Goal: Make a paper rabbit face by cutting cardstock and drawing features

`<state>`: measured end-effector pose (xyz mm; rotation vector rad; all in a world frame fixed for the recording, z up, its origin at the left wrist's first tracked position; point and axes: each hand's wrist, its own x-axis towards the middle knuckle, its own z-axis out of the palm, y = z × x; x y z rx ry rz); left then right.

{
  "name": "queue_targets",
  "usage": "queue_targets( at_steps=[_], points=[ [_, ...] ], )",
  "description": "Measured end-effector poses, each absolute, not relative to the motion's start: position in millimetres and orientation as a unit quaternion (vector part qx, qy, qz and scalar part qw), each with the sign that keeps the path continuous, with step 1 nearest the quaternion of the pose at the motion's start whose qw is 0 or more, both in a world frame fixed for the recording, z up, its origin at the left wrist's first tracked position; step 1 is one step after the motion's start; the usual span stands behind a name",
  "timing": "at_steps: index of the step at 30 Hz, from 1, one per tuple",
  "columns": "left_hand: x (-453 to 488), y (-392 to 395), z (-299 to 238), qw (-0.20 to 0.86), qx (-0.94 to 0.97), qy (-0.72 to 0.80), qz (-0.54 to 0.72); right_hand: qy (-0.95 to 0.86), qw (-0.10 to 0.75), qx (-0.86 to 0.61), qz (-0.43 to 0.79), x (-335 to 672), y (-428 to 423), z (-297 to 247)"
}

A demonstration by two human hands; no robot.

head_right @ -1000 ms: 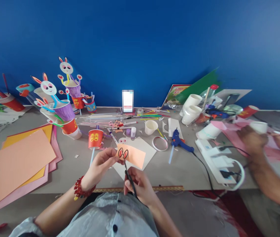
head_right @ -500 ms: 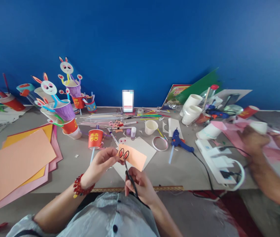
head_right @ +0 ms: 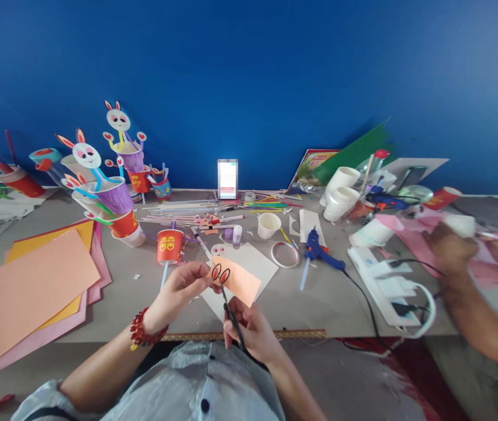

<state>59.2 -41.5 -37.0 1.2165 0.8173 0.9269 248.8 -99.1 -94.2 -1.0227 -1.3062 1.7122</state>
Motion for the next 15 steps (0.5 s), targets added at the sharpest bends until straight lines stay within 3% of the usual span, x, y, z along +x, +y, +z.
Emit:
queue_targets(
  at_steps=[15],
  points=[
    [57.7,-40.1,-40.5,0.639,0.544,0.365,0.404,-0.479,0.392,-0.395,0.678,247.3,-97.0,-97.2]
  ],
)
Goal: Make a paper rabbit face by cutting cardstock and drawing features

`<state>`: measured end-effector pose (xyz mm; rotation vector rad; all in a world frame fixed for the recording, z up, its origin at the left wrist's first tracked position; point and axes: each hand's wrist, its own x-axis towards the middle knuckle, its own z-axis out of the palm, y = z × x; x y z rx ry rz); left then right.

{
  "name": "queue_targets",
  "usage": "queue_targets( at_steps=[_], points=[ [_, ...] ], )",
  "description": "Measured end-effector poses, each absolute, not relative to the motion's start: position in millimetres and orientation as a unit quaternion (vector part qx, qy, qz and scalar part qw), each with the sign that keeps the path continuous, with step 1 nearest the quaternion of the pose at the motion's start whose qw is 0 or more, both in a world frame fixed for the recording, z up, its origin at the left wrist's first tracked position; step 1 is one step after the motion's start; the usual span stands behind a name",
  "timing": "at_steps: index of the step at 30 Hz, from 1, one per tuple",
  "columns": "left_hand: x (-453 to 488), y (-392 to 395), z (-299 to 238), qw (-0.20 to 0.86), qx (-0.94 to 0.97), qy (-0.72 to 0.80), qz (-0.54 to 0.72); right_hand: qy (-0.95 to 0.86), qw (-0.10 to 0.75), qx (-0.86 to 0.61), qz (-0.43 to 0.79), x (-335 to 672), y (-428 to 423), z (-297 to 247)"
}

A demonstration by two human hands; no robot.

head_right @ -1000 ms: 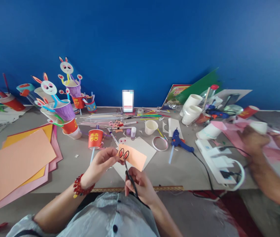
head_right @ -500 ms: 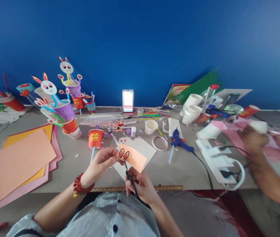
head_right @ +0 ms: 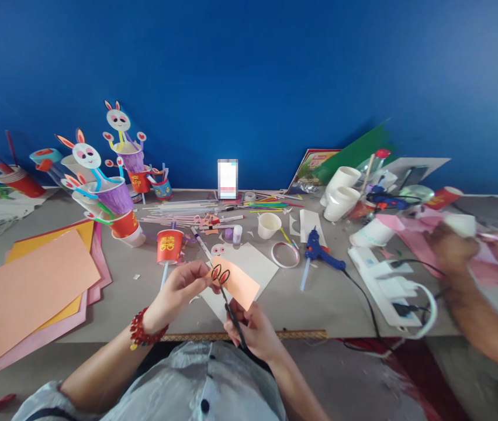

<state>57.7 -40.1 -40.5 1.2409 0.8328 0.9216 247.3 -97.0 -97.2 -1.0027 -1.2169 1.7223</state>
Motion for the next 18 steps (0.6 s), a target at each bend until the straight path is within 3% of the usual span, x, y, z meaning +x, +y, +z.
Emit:
queue_targets(
  at_steps=[18],
  points=[
    [64.8,-43.6,-41.2,0.658,0.501,0.352,0.439,-0.471,0.396,-0.391,0.684,245.7,-97.8,-100.0]
  ],
)
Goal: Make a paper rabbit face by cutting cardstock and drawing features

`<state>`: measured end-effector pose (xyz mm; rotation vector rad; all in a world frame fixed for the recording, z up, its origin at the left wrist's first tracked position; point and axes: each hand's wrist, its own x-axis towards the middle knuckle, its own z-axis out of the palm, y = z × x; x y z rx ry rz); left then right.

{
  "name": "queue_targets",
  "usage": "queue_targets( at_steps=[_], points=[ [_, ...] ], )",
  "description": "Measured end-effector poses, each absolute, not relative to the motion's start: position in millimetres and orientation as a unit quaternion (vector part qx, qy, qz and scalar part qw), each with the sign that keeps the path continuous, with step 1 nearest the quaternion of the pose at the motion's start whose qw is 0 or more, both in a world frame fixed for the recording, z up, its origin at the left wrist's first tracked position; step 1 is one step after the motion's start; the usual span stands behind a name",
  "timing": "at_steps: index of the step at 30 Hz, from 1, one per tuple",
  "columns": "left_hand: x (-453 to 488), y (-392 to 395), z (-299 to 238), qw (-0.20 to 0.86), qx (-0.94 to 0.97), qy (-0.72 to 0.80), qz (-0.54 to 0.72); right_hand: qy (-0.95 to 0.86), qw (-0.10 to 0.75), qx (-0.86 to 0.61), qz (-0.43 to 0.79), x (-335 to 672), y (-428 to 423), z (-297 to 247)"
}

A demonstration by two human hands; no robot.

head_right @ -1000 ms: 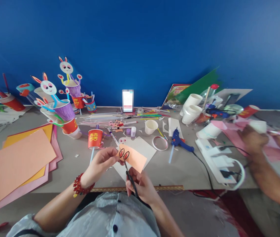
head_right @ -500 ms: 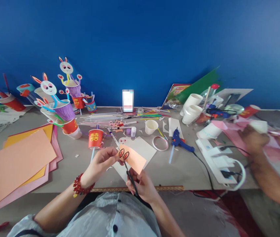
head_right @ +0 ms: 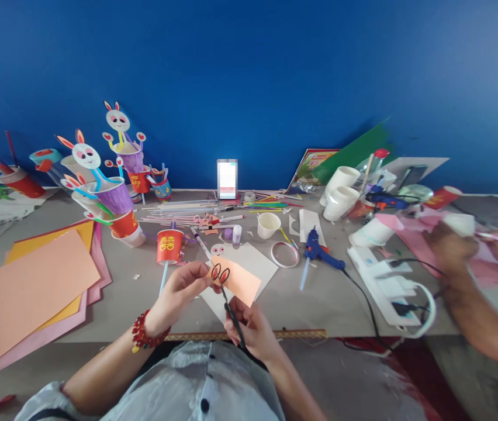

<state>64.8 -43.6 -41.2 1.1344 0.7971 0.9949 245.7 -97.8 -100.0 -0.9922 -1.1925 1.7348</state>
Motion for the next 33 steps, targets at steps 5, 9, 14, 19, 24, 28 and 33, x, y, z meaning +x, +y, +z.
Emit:
queue_targets(
  at_steps=[5,9,14,19,24,28,33],
  points=[
    [65.3,-45.3,-40.8,0.653,0.502,0.358,0.439,-0.47,0.399,-0.39,0.684,244.5,-97.5,-97.6],
    [66.0,-46.0,-40.9,0.649,0.499,0.361,0.447,-0.469,0.405,-0.389,0.681,243.9,-97.2,-97.0],
    [68.6,-46.2,-40.8,0.643,0.496,0.362,0.458,-0.47,0.418,-0.374,0.681,244.2,-97.4,-100.7],
    [70.7,-47.9,-39.1,0.635,0.494,0.365,0.468,-0.459,0.431,-0.371,0.683,243.5,-97.6,-103.7],
    [72.5,-50.0,-41.5,0.629,0.485,0.369,0.483,-0.456,0.436,-0.376,0.679,241.4,-97.9,-103.5],
    [73.6,-50.6,-45.2,0.623,0.485,0.366,0.492,-0.455,0.432,-0.377,0.681,240.2,-98.0,-101.7],
    [73.9,-52.3,-45.6,0.605,0.5,0.367,0.499,-0.448,0.436,-0.373,0.685,237.2,-98.1,-97.7]
  ],
)
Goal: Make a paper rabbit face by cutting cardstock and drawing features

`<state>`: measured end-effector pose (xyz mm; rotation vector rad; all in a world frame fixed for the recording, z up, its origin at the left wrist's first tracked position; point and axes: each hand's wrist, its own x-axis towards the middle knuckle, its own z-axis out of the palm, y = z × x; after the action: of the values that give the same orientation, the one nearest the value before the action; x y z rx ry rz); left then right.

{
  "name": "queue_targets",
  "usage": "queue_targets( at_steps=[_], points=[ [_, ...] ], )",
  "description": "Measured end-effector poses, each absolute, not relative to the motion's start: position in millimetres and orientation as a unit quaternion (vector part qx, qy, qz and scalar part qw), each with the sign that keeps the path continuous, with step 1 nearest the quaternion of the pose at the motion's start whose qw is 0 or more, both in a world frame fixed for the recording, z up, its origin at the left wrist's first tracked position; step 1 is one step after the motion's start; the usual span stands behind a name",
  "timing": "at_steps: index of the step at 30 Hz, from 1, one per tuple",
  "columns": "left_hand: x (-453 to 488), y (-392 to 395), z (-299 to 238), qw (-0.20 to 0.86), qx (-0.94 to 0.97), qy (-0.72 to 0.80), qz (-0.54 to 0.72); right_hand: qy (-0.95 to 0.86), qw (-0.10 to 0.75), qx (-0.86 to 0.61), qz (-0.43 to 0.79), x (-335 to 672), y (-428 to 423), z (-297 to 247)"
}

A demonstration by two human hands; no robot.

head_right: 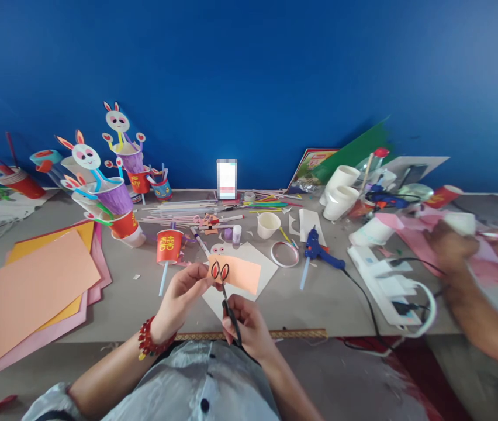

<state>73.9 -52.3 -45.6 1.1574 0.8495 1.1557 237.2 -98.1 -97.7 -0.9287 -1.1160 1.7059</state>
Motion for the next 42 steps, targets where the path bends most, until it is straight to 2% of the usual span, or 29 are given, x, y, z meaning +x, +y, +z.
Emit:
queue_targets(
  at_steps=[42],
  points=[
    [79.8,-61.5,-51.1,0.61,0.465,0.374,0.521,-0.424,0.481,-0.366,0.674,224.0,-102.8,-111.4]
  ],
)
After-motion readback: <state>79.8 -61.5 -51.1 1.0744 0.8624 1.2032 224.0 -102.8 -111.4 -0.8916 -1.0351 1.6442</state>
